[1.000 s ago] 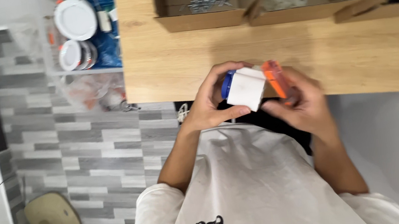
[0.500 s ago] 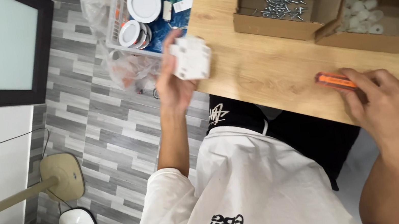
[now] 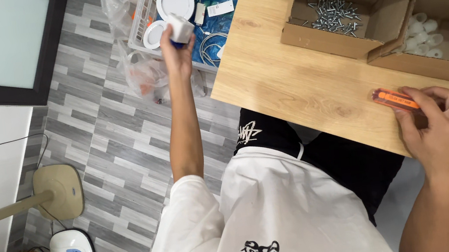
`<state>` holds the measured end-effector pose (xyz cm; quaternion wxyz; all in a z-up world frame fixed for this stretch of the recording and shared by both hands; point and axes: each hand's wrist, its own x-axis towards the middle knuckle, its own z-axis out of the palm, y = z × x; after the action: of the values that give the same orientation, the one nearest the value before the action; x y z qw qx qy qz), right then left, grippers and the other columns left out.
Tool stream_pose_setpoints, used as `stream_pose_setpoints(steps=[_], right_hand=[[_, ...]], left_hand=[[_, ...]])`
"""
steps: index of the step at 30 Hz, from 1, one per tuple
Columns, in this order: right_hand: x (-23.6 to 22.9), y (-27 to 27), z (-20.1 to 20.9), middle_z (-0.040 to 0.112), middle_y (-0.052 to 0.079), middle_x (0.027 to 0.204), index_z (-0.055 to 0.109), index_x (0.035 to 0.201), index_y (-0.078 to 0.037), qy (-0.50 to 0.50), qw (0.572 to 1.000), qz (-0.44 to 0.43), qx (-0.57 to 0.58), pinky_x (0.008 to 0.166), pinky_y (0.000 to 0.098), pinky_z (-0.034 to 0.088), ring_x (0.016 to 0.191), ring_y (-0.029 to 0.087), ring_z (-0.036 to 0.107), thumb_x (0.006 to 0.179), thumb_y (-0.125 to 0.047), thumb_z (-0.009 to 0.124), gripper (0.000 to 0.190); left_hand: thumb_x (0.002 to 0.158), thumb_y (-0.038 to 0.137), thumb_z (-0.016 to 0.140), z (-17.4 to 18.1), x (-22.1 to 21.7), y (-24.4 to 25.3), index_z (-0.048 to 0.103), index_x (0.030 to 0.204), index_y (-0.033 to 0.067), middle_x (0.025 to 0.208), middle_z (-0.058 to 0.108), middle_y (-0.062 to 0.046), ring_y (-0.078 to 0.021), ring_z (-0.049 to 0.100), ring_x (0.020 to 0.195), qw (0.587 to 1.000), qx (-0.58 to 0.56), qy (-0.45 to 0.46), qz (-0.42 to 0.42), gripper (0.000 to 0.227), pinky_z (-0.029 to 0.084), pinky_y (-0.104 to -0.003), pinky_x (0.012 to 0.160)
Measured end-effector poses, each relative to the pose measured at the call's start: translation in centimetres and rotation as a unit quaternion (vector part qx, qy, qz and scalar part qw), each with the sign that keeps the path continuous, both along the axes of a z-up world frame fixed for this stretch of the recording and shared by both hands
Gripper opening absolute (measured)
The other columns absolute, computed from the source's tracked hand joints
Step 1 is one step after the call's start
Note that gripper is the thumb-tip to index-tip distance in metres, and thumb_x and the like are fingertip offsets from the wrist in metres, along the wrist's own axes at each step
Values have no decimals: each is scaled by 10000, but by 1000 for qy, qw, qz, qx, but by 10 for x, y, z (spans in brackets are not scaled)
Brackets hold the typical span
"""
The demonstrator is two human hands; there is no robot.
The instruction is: The person assembles a blue electrical socket into a white plastic backbox. They insert the socket, secure it with white plastic clips, and then use a screwdriver to tighten screws on the socket faceplate. The process is repeated for a second unit.
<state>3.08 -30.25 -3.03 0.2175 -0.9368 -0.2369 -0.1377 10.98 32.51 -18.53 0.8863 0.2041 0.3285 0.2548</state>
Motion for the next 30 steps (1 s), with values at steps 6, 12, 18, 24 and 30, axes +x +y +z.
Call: stream_pose_setpoints(steps=[6, 12, 18, 24, 30], right_hand=[[0, 1, -1, 678, 155, 1409, 865, 1463, -84, -8, 1000, -6, 7, 1208, 516, 472, 1177, 338, 619, 1190, -163, 844, 285], [-1, 2, 0, 661, 155, 1404, 855, 1455, -80, 8, 1000, -11, 12, 1209, 518, 464, 1208, 347, 613, 1158, -141, 837, 304], [0, 0, -3, 672, 137, 1388, 864, 1439, -95, 2, 1000, -18, 9, 1197, 506, 474, 1190, 333, 631, 1162, -148, 851, 283], [3, 3, -1, 655, 135, 1362, 868, 1424, -76, -21, 1000, -12, 6, 1189, 503, 491, 1204, 327, 663, 1131, -148, 889, 303], [6, 9, 9, 648, 141, 1303, 826, 1386, -54, -17, 999, -4, 41, 1105, 480, 488, 1151, 347, 635, 1100, -139, 858, 300]], left_hand=[[840, 163, 874, -88, 21, 14, 646, 1388, 201, 1345, 707, -132, -223, 744, 1016, 895, 316, 314, -25, 595, 648, -341, 666], [741, 184, 897, -129, 17, 25, 757, 1313, 229, 1314, 696, -145, -329, 709, 1246, 694, 600, 386, -93, 591, 500, -417, 1172], [764, 149, 860, -143, 18, 33, 748, 1321, 231, 1314, 714, -140, -318, 657, 1305, 670, 623, 392, -95, 574, 452, -429, 1205], [775, 180, 873, -151, 28, 42, 806, 1152, 173, 1137, 767, -103, -275, 714, 1116, 687, 644, 337, 15, 383, 558, -387, 1040], [983, 163, 801, -11, 33, -24, 728, 1274, 104, 1252, 769, -113, -235, 741, 1176, 798, 584, 145, 41, 306, 565, -346, 1031]])
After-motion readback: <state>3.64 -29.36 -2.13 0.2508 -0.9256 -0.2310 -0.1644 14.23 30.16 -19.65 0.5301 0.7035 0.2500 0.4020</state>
